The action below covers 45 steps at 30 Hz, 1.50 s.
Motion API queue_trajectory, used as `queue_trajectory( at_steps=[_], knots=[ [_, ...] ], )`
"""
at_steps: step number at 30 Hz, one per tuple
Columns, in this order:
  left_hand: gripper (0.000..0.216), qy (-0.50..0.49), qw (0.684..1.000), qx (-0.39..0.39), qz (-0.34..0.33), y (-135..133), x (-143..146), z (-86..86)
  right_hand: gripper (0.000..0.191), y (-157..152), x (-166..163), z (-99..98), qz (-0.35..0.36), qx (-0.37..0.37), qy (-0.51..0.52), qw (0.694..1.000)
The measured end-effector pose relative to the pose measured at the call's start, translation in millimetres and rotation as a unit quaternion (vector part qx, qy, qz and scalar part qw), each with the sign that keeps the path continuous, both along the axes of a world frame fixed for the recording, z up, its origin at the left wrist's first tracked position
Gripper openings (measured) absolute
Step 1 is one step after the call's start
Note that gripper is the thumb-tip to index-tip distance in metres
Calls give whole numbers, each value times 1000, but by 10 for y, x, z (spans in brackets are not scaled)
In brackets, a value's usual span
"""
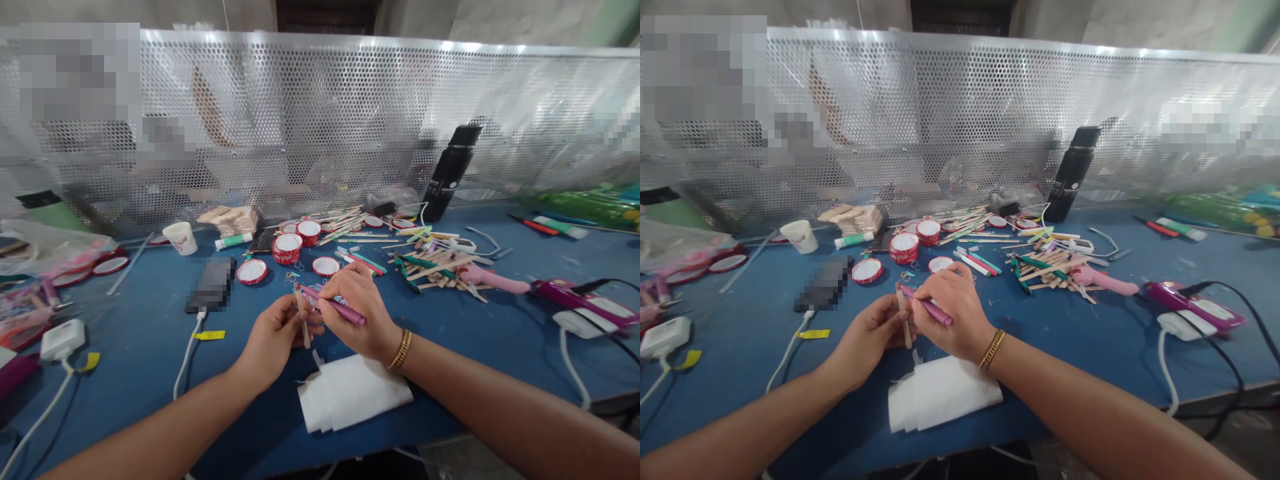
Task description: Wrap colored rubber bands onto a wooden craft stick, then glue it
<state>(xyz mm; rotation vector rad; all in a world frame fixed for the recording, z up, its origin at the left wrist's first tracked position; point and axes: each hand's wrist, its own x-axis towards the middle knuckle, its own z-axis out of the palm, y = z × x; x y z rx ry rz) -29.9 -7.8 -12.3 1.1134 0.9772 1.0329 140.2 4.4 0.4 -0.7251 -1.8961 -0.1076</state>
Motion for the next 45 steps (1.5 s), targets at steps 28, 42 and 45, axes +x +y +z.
queue_trajectory(
  at_steps=[28,42,45],
  knots=[
    [18,5,998,59,-5,330,119,167,10,357,128,159,20,-19,-15,999],
    [32,-15,998,53,-25,340,122,28,7,319,168,-78,27,-6,-9,1000],
    [31,-13,998,56,-27,339,117,16,7,295,167,-36,20,1,-15,1000]
  ],
)
